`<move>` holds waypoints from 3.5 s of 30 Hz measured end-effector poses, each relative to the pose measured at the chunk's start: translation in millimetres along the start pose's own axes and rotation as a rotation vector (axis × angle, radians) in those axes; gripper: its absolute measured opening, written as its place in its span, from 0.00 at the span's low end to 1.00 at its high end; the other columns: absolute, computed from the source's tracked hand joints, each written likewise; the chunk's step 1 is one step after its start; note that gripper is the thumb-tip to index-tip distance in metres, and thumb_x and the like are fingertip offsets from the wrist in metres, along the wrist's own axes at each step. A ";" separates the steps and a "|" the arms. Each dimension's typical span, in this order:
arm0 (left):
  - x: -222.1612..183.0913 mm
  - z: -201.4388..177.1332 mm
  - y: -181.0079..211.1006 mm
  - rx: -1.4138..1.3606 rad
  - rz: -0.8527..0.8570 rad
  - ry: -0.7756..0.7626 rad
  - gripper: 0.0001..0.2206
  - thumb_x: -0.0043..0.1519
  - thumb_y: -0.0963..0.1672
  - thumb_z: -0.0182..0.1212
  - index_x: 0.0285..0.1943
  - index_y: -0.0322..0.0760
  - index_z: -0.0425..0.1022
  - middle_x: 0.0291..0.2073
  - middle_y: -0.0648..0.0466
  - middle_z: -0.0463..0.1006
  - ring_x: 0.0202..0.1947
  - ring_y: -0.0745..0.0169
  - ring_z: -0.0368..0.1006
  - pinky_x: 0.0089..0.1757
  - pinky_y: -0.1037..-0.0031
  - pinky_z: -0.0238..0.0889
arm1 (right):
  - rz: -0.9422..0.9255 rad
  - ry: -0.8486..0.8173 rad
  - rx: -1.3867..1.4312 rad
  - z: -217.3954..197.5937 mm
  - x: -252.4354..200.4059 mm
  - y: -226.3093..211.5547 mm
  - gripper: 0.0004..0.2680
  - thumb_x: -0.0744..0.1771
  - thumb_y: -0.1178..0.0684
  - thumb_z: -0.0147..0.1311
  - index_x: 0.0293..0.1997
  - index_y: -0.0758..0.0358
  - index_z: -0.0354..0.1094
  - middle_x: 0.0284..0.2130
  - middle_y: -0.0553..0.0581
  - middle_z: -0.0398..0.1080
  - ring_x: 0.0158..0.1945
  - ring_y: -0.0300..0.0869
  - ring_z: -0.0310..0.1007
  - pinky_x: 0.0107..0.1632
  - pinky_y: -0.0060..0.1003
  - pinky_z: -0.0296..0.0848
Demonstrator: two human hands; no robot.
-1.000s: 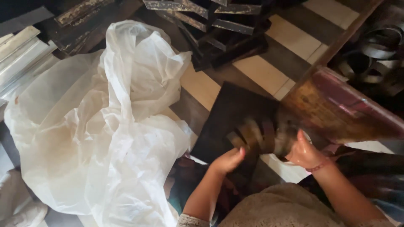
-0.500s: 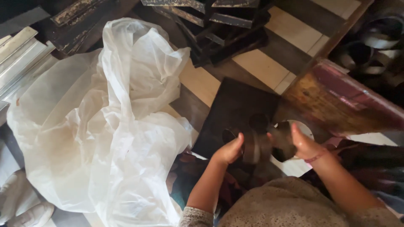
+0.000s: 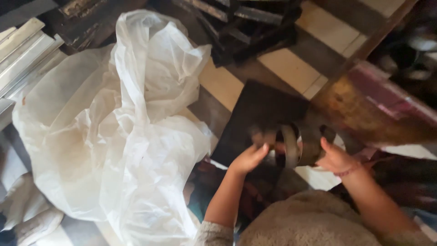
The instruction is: Greasing round metal baking molds and placing them on a board.
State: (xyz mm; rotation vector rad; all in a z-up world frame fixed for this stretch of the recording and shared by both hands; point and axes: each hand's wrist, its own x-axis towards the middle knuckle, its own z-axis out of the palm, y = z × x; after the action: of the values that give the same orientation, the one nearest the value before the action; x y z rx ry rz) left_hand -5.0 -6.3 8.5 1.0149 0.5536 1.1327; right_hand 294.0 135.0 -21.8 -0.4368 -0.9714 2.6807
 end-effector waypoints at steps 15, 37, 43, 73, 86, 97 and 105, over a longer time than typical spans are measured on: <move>13.4 -19.0 -44.7 0.041 -0.158 0.323 0.36 0.67 0.61 0.48 0.74 0.31 0.61 0.70 0.50 0.67 0.71 0.59 0.60 0.66 0.69 0.51 | -0.054 0.341 -0.260 -46.4 -3.2 10.7 0.17 0.70 0.42 0.44 0.53 0.69 0.66 0.47 0.57 0.71 0.52 0.44 0.70 0.54 0.45 0.69; 30.2 26.4 -28.9 -0.159 0.017 0.430 0.29 0.58 0.42 0.71 0.70 0.32 0.66 0.60 0.53 0.74 0.62 0.61 0.68 0.61 0.68 0.60 | 0.165 0.388 -1.199 37.0 78.5 -10.0 0.28 0.70 0.28 0.31 0.36 0.68 0.70 0.26 0.57 0.70 0.35 0.40 0.68 0.41 0.38 0.69; 32.8 22.2 -45.9 -0.351 0.050 0.532 0.24 0.60 0.38 0.70 0.66 0.29 0.70 0.57 0.51 0.77 0.57 0.57 0.72 0.58 0.66 0.65 | 0.136 0.402 -1.346 27.6 89.8 10.7 0.29 0.71 0.29 0.31 0.32 0.70 0.68 0.21 0.61 0.67 0.28 0.44 0.66 0.35 0.42 0.67; 28.0 -13.3 -54.5 -0.357 0.107 0.701 0.14 0.67 0.34 0.68 0.57 0.26 0.69 0.37 0.46 0.73 0.32 0.49 0.67 0.33 0.62 0.61 | -0.293 0.227 -1.473 102.0 75.4 27.2 0.08 0.68 0.53 0.52 0.35 0.68 0.67 0.31 0.57 0.78 0.37 0.51 0.80 0.42 0.43 0.77; 28.1 -2.1 -12.6 -0.240 -0.124 0.929 0.22 0.59 0.36 0.70 0.61 0.29 0.69 0.42 0.44 0.73 0.36 0.47 0.66 0.34 0.58 0.58 | 0.131 0.436 -1.583 87.7 82.4 60.0 0.12 0.69 0.49 0.56 0.31 0.69 0.67 0.28 0.64 0.74 0.33 0.53 0.76 0.41 0.48 0.74; 27.6 -6.4 -10.6 -0.302 -0.039 0.944 0.19 0.56 0.38 0.71 0.56 0.29 0.73 0.44 0.49 0.78 0.38 0.58 0.75 0.39 0.67 0.67 | -0.227 0.132 -1.836 69.3 86.8 52.1 0.10 0.66 0.51 0.56 0.27 0.66 0.68 0.24 0.64 0.72 0.31 0.54 0.75 0.39 0.52 0.74; 24.9 -22.8 -34.8 -0.129 -0.029 0.968 0.22 0.52 0.37 0.72 0.56 0.34 0.72 0.44 0.56 0.78 0.45 0.64 0.76 0.46 0.72 0.71 | -0.284 0.197 -1.791 99.9 77.0 34.4 0.10 0.68 0.51 0.55 0.31 0.67 0.66 0.26 0.65 0.71 0.30 0.56 0.74 0.36 0.49 0.73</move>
State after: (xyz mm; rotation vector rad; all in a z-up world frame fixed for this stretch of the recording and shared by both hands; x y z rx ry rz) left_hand 2.3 22.7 -29.7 0.2848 1.2282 1.5853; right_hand 182.2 77.6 14.1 -0.6761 -2.7360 0.8151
